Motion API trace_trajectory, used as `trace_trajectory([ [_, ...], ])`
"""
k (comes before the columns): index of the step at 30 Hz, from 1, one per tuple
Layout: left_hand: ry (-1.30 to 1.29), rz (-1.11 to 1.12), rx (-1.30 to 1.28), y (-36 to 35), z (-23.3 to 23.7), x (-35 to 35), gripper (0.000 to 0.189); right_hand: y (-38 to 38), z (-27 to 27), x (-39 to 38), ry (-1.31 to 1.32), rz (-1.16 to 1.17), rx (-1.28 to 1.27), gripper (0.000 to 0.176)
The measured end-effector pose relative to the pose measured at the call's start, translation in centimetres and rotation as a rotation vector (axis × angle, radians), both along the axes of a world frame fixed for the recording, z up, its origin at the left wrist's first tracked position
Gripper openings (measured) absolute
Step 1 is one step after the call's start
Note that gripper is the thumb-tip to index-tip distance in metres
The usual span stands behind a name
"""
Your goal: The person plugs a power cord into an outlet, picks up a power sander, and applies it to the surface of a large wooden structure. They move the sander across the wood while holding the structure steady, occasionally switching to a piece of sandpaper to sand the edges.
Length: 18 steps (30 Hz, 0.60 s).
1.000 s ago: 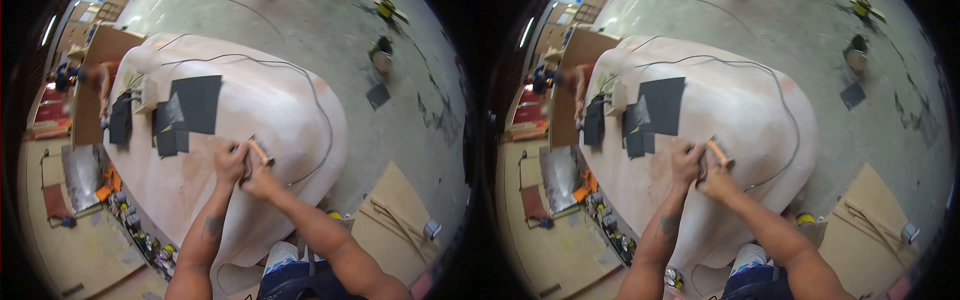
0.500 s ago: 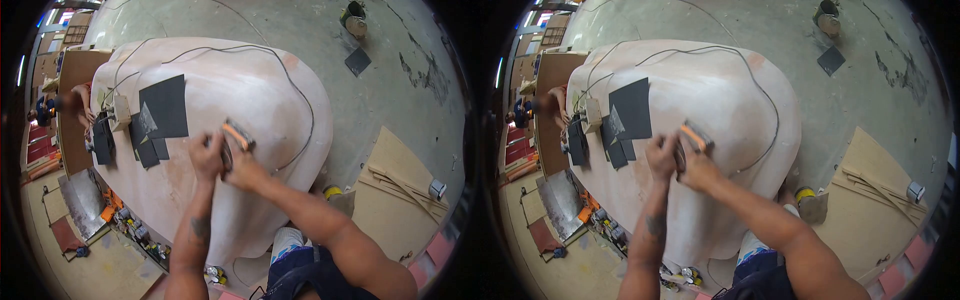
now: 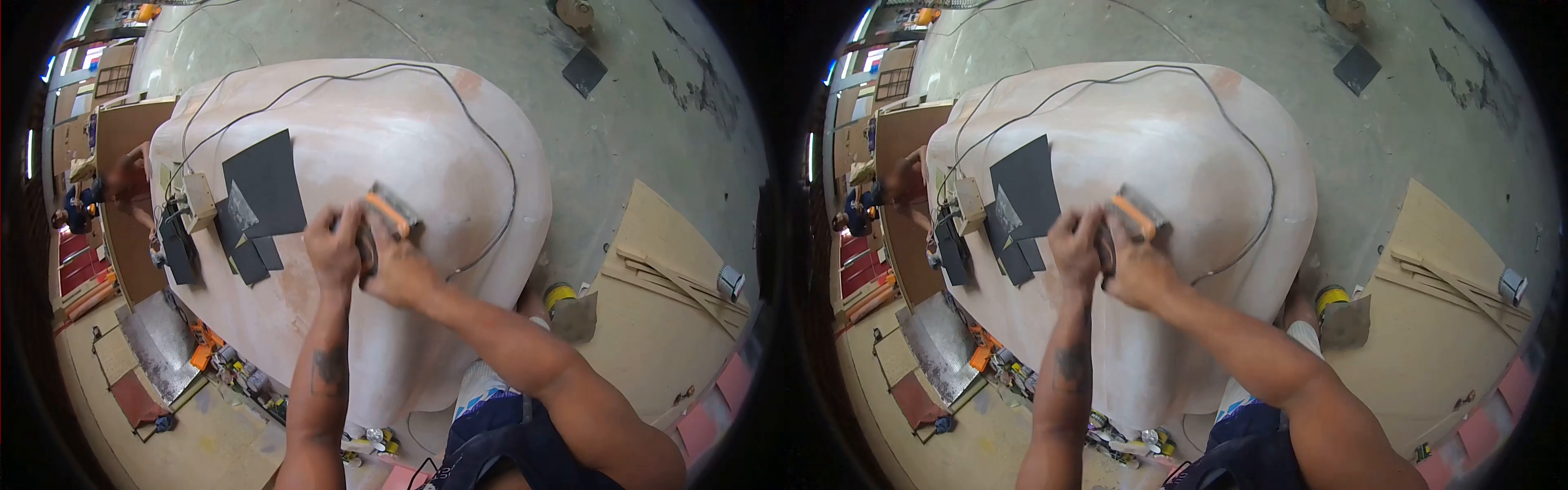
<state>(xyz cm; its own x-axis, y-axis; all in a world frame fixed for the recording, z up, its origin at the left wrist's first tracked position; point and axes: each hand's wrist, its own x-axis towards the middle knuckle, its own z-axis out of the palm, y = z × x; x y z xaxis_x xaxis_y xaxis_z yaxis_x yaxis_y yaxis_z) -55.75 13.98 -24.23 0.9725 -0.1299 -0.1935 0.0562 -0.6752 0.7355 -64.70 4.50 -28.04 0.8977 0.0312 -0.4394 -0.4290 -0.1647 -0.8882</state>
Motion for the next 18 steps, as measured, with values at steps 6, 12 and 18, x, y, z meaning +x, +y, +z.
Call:
trace_trajectory([
  [6, 0.082, 0.135, -0.056, 2.6, -0.7, -5.3, 0.027, 0.2, 0.9, -4.2, 0.107, 0.219, 0.096, 0.102],
  [12, 0.107, 0.213, -0.058, 1.9, -0.4, -2.1, 0.026, 0.1, 0.0, -0.9, 0.016, 0.154, 0.087, 0.1],
  [18, 0.113, 0.243, 0.034, 2.8, -0.7, -6.1, 0.024, -0.9, 1.1, -3.1, 0.138, 0.302, 0.131, 0.106],
])
